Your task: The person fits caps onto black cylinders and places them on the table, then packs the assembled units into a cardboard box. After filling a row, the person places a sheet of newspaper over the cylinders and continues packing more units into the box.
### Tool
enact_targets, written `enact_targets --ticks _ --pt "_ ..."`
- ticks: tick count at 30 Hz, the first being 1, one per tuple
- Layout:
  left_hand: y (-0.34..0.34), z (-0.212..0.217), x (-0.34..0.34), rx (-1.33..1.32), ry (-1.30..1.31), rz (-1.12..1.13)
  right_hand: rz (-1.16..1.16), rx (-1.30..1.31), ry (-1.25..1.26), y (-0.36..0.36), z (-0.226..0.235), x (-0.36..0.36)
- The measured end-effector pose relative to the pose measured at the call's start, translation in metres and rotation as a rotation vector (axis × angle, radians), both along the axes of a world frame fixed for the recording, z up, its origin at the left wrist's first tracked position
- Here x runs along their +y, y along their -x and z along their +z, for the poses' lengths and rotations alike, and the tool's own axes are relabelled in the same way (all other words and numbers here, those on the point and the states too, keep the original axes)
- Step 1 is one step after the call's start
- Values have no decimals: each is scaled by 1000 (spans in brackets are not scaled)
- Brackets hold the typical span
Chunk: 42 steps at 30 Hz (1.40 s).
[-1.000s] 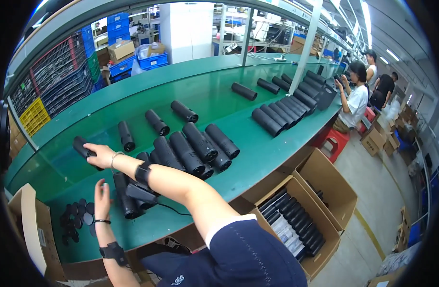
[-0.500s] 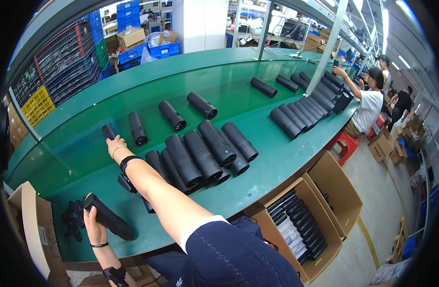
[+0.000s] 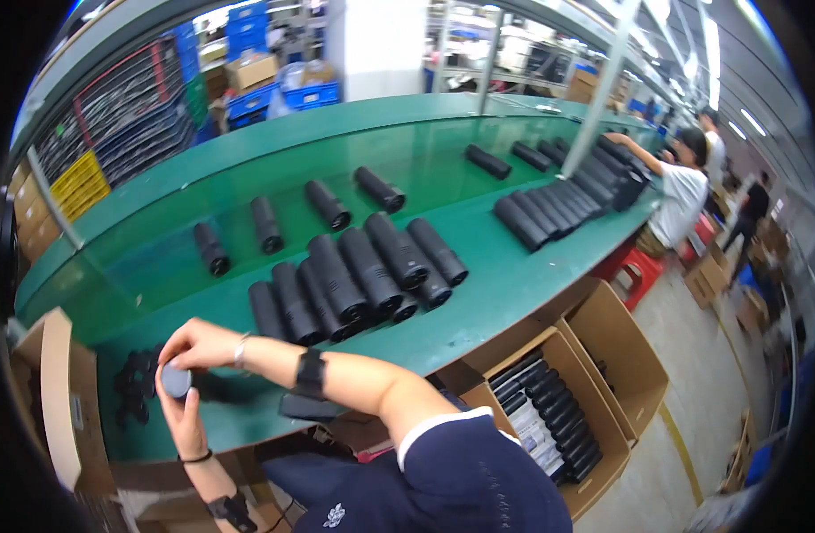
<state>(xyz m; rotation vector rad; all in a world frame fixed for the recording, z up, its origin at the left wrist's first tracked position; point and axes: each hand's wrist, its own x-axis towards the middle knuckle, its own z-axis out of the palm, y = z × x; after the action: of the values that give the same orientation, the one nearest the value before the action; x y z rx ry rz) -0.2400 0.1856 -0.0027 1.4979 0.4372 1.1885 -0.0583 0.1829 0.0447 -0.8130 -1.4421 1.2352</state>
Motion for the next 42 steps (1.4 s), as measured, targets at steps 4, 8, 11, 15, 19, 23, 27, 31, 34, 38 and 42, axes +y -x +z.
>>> enact_targets --ticks 4,8,11,15,19,23,27,31,34,38,42 --pt "-17 3 -23 217 -179 145 -53 68 262 -15 2 -44" --pt "-30 8 -37 150 -85 27 -107 144 266 -26 -1 -68" --pt "-16 1 -48 171 -119 50 -66 173 287 -11 -14 -71" --pt "-11 -6 -55 116 -118 66 -54 87 205 -2 -13 -79" --pt "-10 2 -47 22 -66 -37 -135 148 189 2 -14 -74" --pt "-3 -8 -19 73 -227 210 -216 201 272 8 -10 -71" --pt "-6 1 -19 -203 252 -166 -202 185 223 6 -15 -64" --pt "-6 2 -6 -240 331 -301 -214 149 161 8 -10 -62" --pt "-4 9 -4 -264 426 -379 -219 121 199 6 -12 -63" --pt "-10 6 -17 -5 103 -245 -242 209 209 -2 -15 -71" --pt "-25 4 -47 136 -86 -110 -177 225 125 -15 -22 -83"
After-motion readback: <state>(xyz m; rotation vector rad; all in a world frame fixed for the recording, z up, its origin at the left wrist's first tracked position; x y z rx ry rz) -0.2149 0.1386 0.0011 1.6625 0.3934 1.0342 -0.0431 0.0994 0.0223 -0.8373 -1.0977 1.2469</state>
